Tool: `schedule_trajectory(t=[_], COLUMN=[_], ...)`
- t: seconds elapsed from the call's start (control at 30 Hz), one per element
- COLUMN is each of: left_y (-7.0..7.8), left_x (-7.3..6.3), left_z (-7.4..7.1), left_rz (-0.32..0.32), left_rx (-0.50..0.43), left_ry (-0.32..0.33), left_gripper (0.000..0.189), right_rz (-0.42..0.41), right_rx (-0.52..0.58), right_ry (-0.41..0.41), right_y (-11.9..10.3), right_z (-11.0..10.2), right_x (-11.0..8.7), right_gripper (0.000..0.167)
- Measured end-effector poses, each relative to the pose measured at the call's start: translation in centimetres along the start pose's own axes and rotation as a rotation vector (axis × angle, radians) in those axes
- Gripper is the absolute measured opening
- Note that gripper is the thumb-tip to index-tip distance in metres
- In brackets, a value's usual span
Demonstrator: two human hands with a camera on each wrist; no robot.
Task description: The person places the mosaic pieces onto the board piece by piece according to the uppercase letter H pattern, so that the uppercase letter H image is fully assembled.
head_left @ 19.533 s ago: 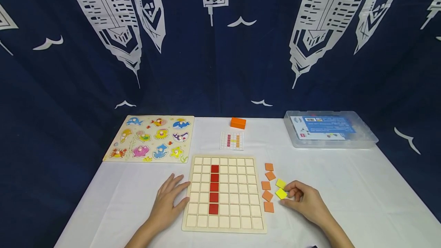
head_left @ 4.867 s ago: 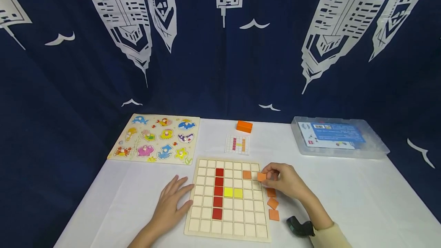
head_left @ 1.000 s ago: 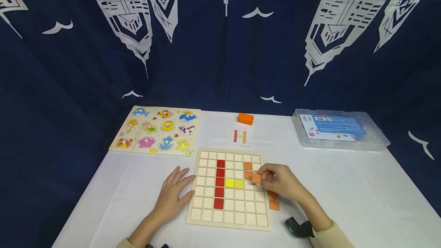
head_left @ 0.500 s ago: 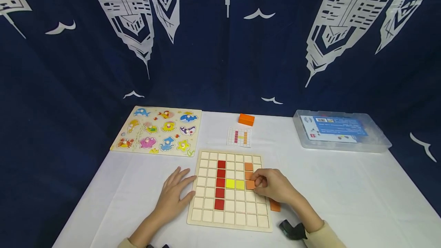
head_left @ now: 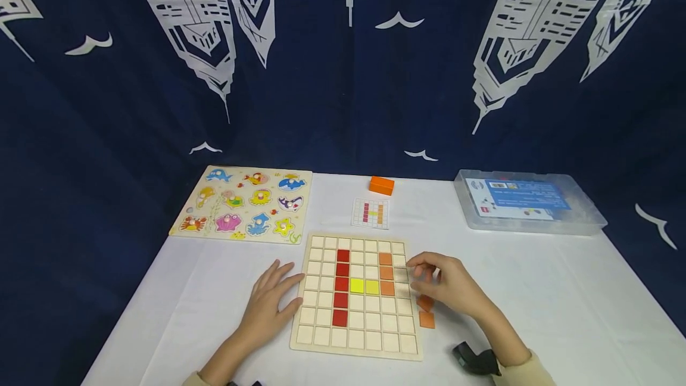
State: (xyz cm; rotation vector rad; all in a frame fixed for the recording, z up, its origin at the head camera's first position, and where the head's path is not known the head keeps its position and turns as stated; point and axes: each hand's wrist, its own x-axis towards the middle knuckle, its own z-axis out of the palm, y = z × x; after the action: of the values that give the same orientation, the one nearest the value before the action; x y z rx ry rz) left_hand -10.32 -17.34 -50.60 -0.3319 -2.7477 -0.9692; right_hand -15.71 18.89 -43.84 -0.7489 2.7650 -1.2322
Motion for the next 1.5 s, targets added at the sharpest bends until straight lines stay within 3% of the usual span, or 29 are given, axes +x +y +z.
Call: schedule_trajectory(t=[0.17,0.3,0.43,0.67,1.23,1.5], left_y=[0.1,0.1,0.1,0.1,0.2,0.2], left_x=[0.0,-0.1,-0.2,-0.2,-0.2,-0.2], left_z=[-0.1,-0.1,-0.1,0.1,0.0,0.0], left_rz=[0.004,0.001,-0.001,-0.002,0.013,0.005], left_rx=[0.000,0.002,0.005,-0.006,-0.005,-0.005], left_ry=[0.001,0.002,0.000,0.005,0.013,0.011], left_gripper=[0.043,0.044,0.044,0.044,0.044,0.045], right_rz=[0.009,0.058,0.050,0.000,0.066,0.013], right_rx=[0.089,0.237,0.338,0.298,0.181,0.132], right_ry=[0.024,-0.037,-0.111,-0.153,-0.140,-0.142], right_y=[1.7,3.9,5.7,6.4,5.0,5.0], right_z=[-1.1,-1.2,-1.0,-0.8,-0.5,-0.5], right_x=[-1.8,-2.7,-3.1,-3.1,-3.4,-3.3], right_gripper=[0.031,0.035,0.039,0.037,0.038,0.033])
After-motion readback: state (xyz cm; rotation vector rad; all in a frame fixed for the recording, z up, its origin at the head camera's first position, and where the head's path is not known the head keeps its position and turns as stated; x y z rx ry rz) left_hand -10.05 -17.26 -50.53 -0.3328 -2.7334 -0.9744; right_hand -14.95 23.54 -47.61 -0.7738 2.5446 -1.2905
